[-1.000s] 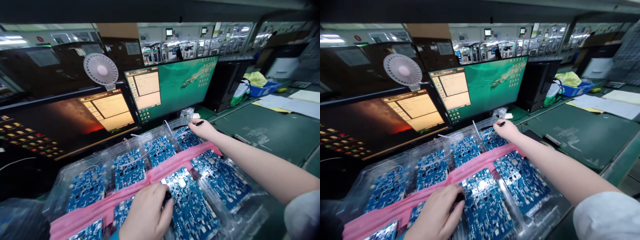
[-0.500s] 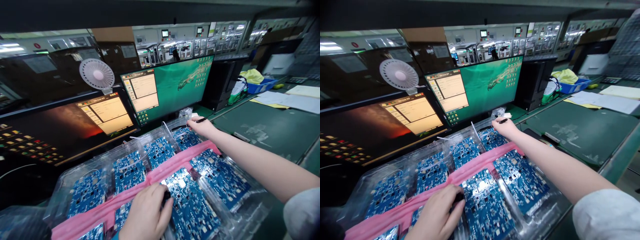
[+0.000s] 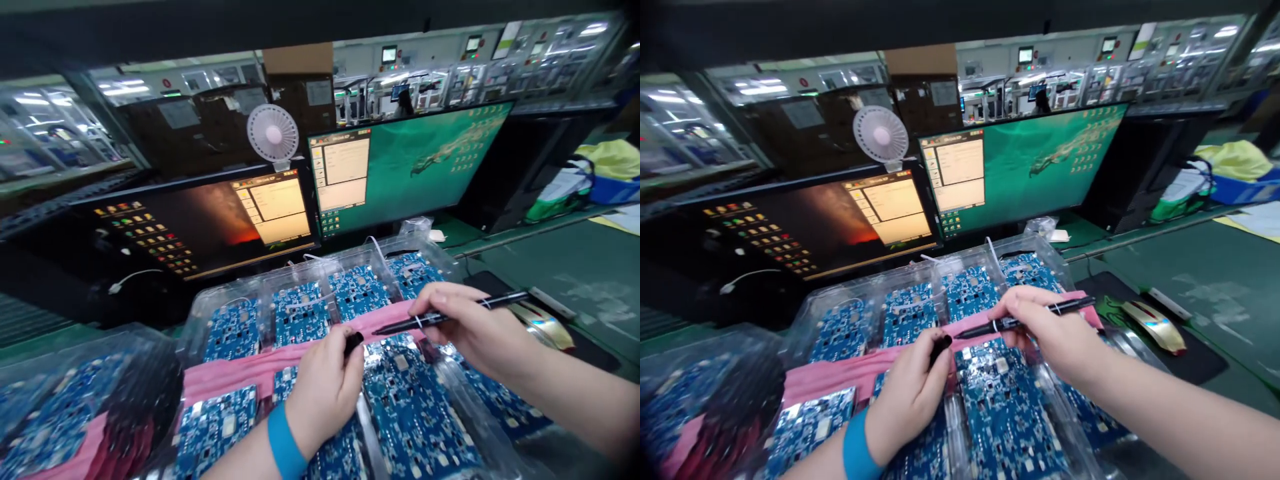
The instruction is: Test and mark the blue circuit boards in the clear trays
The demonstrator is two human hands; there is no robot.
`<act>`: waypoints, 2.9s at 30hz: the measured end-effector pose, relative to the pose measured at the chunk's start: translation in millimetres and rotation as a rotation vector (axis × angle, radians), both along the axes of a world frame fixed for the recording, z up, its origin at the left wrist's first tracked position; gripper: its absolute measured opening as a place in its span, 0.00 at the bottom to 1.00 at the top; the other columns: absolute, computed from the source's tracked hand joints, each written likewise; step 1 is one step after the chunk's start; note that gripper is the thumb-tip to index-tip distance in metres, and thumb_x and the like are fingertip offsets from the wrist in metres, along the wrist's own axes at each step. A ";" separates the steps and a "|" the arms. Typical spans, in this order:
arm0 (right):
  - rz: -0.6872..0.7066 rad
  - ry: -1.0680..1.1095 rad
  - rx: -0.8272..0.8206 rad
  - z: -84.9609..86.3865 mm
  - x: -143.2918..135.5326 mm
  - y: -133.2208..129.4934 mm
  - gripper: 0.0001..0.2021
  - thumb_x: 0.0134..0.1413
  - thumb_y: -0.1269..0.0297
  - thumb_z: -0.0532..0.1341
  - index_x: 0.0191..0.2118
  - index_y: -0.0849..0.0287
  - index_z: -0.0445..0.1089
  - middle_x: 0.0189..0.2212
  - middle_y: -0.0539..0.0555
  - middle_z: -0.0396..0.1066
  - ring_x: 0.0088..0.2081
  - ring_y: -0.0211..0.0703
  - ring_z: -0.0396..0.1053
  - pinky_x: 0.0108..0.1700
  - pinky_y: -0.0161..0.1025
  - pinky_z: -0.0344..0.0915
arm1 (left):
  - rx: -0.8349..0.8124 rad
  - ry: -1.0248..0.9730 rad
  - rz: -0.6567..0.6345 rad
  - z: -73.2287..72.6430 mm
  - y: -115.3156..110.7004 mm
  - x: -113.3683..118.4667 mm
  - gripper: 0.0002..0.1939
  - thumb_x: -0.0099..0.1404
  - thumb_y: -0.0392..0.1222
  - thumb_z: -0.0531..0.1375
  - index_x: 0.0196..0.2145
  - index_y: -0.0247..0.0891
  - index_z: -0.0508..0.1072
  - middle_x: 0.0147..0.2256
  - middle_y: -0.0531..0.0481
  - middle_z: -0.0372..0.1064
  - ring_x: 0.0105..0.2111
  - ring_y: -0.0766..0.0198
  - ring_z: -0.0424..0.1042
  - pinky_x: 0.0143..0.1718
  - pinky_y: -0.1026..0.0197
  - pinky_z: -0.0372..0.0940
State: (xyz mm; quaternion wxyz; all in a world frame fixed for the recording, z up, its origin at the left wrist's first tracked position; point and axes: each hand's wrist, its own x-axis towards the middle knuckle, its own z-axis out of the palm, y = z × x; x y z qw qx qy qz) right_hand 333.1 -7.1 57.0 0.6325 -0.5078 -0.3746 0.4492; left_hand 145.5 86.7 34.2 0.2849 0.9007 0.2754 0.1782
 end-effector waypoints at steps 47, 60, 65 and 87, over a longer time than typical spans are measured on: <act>0.405 -0.721 -0.207 -11.6 -9.7 5.4 0.18 0.57 0.57 0.50 0.52 0.52 0.60 0.45 0.51 0.62 0.46 0.45 0.58 0.47 0.39 0.56 | 0.055 -0.055 -0.227 -7.2 -10.8 -0.8 0.14 0.60 0.37 0.48 0.45 0.38 0.59 0.41 0.47 0.67 0.38 0.59 0.68 0.38 0.56 0.63; -0.198 -1.441 -0.529 -61.3 90.2 59.6 0.07 0.52 0.64 0.55 0.35 0.60 0.66 0.33 0.55 0.68 0.35 0.47 0.65 0.32 0.36 0.56 | 0.185 0.325 -0.021 -7.1 -3.8 0.9 0.11 0.63 0.41 0.44 0.40 0.37 0.61 0.31 0.45 0.68 0.29 0.55 0.69 0.26 0.56 0.63; -0.259 -1.483 -0.558 -72.1 79.5 65.0 0.09 0.55 0.62 0.52 0.33 0.59 0.66 0.29 0.54 0.68 0.33 0.49 0.67 0.30 0.37 0.56 | 0.195 0.325 -0.036 -5.0 -5.4 -0.4 0.11 0.63 0.41 0.44 0.39 0.37 0.61 0.32 0.45 0.68 0.29 0.54 0.68 0.27 0.53 0.64; -0.290 -1.683 -0.675 -67.7 72.9 68.5 0.11 0.57 0.61 0.50 0.29 0.59 0.65 0.24 0.54 0.68 0.28 0.50 0.67 0.26 0.36 0.53 | 0.195 0.337 -0.089 -6.1 -4.6 -2.3 0.11 0.63 0.42 0.44 0.39 0.36 0.60 0.31 0.47 0.68 0.29 0.56 0.68 0.27 0.54 0.64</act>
